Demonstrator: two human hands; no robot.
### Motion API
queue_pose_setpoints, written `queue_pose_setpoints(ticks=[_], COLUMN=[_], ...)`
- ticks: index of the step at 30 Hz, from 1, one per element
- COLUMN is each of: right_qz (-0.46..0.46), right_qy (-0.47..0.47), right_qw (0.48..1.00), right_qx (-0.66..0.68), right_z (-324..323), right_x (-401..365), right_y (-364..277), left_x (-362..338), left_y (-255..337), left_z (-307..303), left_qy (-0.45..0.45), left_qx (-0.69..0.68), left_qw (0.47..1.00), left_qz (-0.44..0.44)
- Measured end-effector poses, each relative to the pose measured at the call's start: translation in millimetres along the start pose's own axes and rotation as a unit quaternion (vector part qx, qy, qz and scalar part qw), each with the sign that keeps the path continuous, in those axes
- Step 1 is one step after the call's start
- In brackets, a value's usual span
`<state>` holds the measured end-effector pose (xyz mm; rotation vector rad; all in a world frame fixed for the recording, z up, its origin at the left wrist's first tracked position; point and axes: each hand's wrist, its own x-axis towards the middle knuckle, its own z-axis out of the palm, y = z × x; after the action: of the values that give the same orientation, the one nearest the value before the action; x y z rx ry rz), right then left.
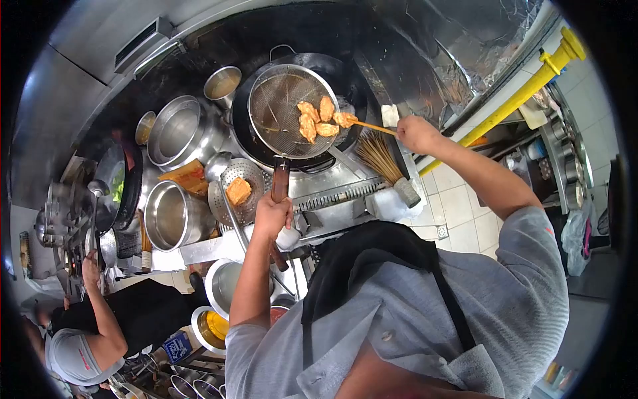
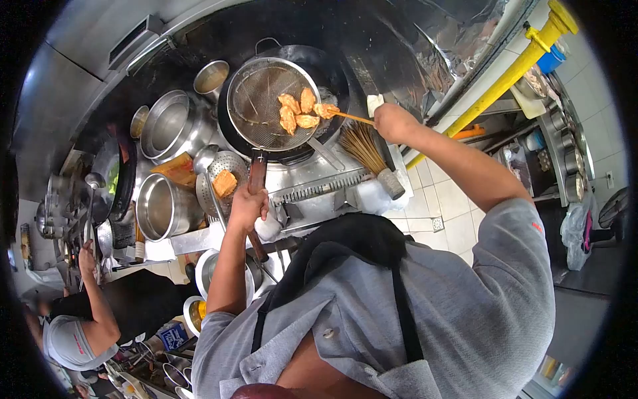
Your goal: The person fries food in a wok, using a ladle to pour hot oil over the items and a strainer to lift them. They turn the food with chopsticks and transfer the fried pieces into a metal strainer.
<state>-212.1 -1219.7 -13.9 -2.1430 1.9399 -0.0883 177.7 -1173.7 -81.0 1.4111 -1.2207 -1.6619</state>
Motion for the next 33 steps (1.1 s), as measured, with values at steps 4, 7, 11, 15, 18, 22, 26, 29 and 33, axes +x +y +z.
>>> queue_pose_setpoints(ticks=[4,7,11,15,18,22,26,29,33], right_qz=[0.041,0.026,-0.026,0.015,0.015,-0.004,-0.014,0.043,0.007], right_qy=[0.021,0.051,-0.007,-0.022,-0.026,0.005,0.036,0.051,0.057], right_qw=[0.998,0.996,0.998,0.998,0.998,0.997,0.993,0.994,0.99], right_qx=[0.042,0.066,-0.048,-0.058,-0.053,-0.076,-0.109,-0.089,-0.125], right_z=[-10.7,-15.0,-19.5,-21.0,-37.9,-58.6,-116.3,-145.0,-145.2], right_x=[-12.6,-13.1,3.8,-2.2,-21.7,-48.4,-82.4,-91.1,-71.8], right_y=[9.6,6.9,-9.7,-10.6,-12.0,-1.9,-7.5,-21.0,-24.1], left_x=[-11.5,-15.2,-10.4,-2.2,5.7,4.1,9.7,6.5,9.0], left_y=[7.5,14.1,22.6,23.1,18.3,16.4,8.8,13.1,13.1], left_z=[-8.2,-7.6,6.6,17.6,17.3,18.6,13.5,16.9,17.3], left_qy=[0.026,0.026,-0.007,-0.022,0.013,0.015,-0.001,0.006,-0.026], left_qx=[0.01,-0.001,-0.009,0.028,0.059,0.074,0.078,0.063,0.08], left_qw=[1.0,1.0,1.0,0.999,0.998,0.997,0.997,0.998,0.996], left_qz=[0.004,0.006,-0.007,-0.008,-0.036,-0.028,-0.023,-0.02,-0.013])
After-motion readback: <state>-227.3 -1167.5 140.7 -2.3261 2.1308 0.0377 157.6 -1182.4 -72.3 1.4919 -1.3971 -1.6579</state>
